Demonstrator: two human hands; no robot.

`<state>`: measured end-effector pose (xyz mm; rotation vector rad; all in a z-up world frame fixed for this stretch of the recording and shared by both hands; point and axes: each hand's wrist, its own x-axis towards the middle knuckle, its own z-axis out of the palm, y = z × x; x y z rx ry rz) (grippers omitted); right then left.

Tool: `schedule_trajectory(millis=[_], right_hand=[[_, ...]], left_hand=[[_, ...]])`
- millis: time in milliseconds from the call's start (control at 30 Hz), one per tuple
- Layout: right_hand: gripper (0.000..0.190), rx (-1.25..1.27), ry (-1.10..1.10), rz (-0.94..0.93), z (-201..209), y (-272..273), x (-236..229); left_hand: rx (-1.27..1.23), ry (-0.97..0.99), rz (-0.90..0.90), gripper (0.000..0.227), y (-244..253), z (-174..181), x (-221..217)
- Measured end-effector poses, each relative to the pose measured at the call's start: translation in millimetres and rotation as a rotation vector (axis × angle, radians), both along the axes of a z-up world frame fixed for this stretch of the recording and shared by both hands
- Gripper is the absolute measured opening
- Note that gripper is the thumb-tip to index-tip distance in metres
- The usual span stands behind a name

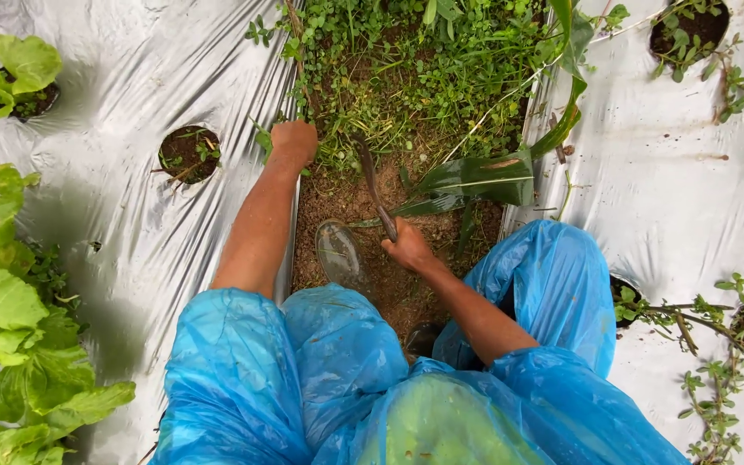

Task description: Using a sickle to cut and remove weeds from a vegetable garden bed covered in plastic mulch.

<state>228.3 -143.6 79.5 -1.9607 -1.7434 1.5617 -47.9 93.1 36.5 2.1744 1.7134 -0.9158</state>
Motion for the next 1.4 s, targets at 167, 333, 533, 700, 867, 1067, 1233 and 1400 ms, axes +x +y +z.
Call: schedule_trajectory(millis=[167, 333, 533, 700, 867, 1067, 1233, 1400], right_hand=[[0.036, -0.129, 0.003, 0.042, 45.6, 6.8, -15.4], [0.036, -0.119, 0.062, 0.039, 35.0, 7.5, -9.9], [0.046, -0.121, -0.029, 0.079, 58.1, 3.9, 8.1], [0.047, -0.157, 0.026, 0.055, 59.3, -0.8, 10.6], [0.046, -0.128, 0.018, 0.129, 27.2, 11.3, 2.0], [0.039, -0.146, -0.079, 0.114, 50.4, 1.9, 47.6], [0.035, -0.132, -0.061, -0.075, 76.0, 16.3, 50.3], [0.026, 0.022, -0.023, -0.431, 40.0, 30.5, 51.3]], left_hand=[[-0.012, -0.05, -0.073, 0.024, -2.3, 21.0, 1.8], [-0.036, -0.045, -0.15, 0.025, -5.4, 20.5, 11.0], [-0.021, 0.012, -0.197, 0.027, -1.4, 37.7, 18.4], [-0.033, 0.007, -0.225, 0.026, 2.7, 23.2, 21.5], [-0.052, -0.014, -0.231, 0.023, 8.5, 8.4, 18.9], [-0.115, -0.122, -0.199, 0.016, 9.9, 20.9, 41.1], [-0.037, -0.24, -0.243, 0.017, 47.8, 75.0, 74.5], [0.403, -0.319, -0.231, 0.018, 34.4, 79.9, 73.9]])
